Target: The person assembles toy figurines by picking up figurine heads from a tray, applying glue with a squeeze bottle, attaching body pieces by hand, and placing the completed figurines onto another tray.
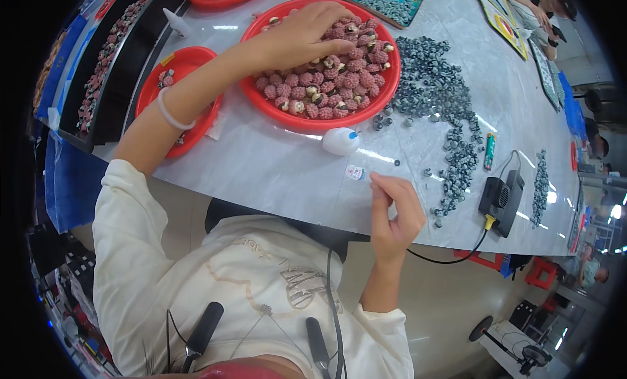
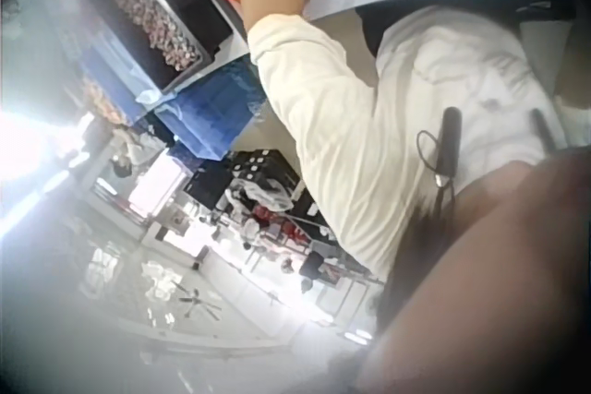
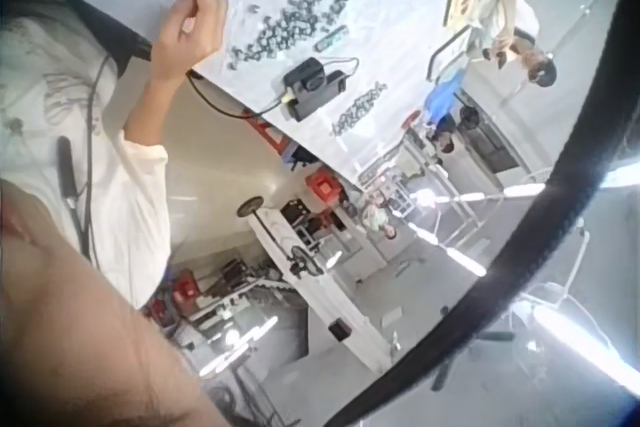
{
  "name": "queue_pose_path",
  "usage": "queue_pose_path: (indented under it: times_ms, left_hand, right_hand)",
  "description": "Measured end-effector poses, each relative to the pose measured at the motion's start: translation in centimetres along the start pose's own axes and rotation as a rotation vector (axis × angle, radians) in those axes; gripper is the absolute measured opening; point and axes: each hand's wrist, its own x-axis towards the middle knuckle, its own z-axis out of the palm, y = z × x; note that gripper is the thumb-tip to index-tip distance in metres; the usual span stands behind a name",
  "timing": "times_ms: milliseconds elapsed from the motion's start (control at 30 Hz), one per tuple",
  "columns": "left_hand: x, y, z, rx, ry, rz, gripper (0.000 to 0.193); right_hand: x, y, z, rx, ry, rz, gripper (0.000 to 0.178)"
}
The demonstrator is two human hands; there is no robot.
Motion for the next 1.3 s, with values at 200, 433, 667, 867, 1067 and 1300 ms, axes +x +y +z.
queue_pose_path:
  times_ms: [200, 433, 667, 867, 1067, 1300]
  left_hand:
    - [3.9, -1.1, 3.4, 0.207, -0.055, 0.273, 0.046]
    - [3.3, 0.7, 2.6, -0.086, -0.148, 0.104, 0.044]
    - [3.4, 1.8, 2.8, 0.059, -0.135, 0.231, 0.046]
    - [4.0, 3.2, 3.3, 0.102, -0.165, 0.158, 0.041]
    - [4.3, 3.5, 2.9, 0.139, -0.177, 0.089, 0.041]
    - [4.0, 3.2, 3.5, 0.162, -0.112, 0.135, 0.041]
  right_hand:
    - [4.2, 0.2, 1.3, -0.168, -0.063, -0.07, 0.032]
    - [6.8, 2.1, 2.1, -0.376, -0.252, -0.321, 0.028]
    - [8.0, 2.3, 2.5, -0.429, -0.277, -0.396, 0.018]
    - [7.8, 2.6, 2.8, -0.405, -0.225, -0.397, 0.02]
    - [7.6, 2.4, 2.9, -0.396, -0.216, -0.388, 0.022]
    - [7.4, 2.4, 3.0, -0.375, -0.206, -0.388, 0.021]
